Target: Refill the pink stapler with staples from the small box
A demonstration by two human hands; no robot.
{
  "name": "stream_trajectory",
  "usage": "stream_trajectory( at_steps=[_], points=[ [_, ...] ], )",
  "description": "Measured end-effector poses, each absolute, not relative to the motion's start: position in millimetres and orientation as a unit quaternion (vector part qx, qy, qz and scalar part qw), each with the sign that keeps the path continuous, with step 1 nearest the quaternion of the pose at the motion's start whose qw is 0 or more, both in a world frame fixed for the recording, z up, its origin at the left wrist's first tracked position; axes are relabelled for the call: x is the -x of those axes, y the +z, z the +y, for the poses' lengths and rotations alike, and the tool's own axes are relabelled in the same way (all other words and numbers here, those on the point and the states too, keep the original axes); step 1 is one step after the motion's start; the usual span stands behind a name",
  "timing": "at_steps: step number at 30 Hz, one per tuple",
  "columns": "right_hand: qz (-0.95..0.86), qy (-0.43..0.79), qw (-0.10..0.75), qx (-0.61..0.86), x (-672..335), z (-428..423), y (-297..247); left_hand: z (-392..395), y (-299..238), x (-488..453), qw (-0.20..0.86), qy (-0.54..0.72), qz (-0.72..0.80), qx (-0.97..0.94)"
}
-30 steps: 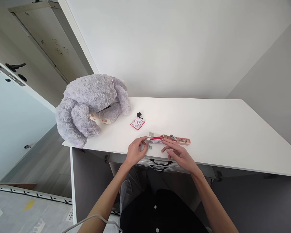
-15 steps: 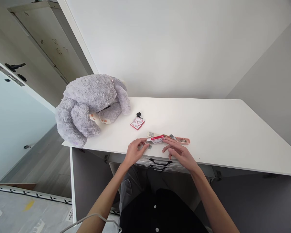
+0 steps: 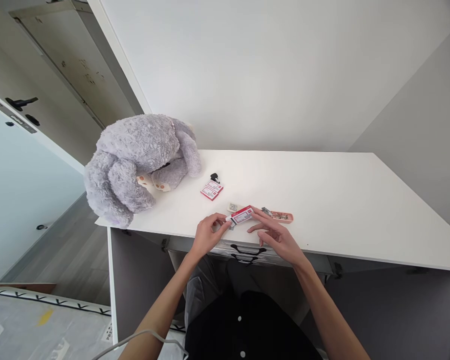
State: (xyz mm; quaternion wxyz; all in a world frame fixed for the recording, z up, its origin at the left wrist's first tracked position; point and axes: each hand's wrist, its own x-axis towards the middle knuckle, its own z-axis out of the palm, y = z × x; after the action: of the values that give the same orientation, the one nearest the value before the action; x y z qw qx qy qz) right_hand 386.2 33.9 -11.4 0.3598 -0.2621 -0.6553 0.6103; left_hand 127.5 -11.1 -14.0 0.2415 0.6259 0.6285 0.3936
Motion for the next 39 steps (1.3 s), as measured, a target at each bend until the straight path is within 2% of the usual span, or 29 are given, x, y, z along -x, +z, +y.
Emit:
stream_trajectory(
  at_steps=[23,31,39],
  points=[
    [-0.678,0.622,0.313,0.235,-389.7,36.3,-8.9,-12.4,-13.3,-124.9,0.311,0.407,0.602,-0.612],
    [-0.676,0.603,0.331,0.263,-385.7,34.5,-11.8,-13.4,-8.3,-127.0,0.242,0.496,0.647,-0.527],
    [-0.689,0.596,0.300,0.282,-385.0,32.7,-3.9,12.9,-13.3,-79.2,0.119,0.460,0.714,-0.514]
  ],
)
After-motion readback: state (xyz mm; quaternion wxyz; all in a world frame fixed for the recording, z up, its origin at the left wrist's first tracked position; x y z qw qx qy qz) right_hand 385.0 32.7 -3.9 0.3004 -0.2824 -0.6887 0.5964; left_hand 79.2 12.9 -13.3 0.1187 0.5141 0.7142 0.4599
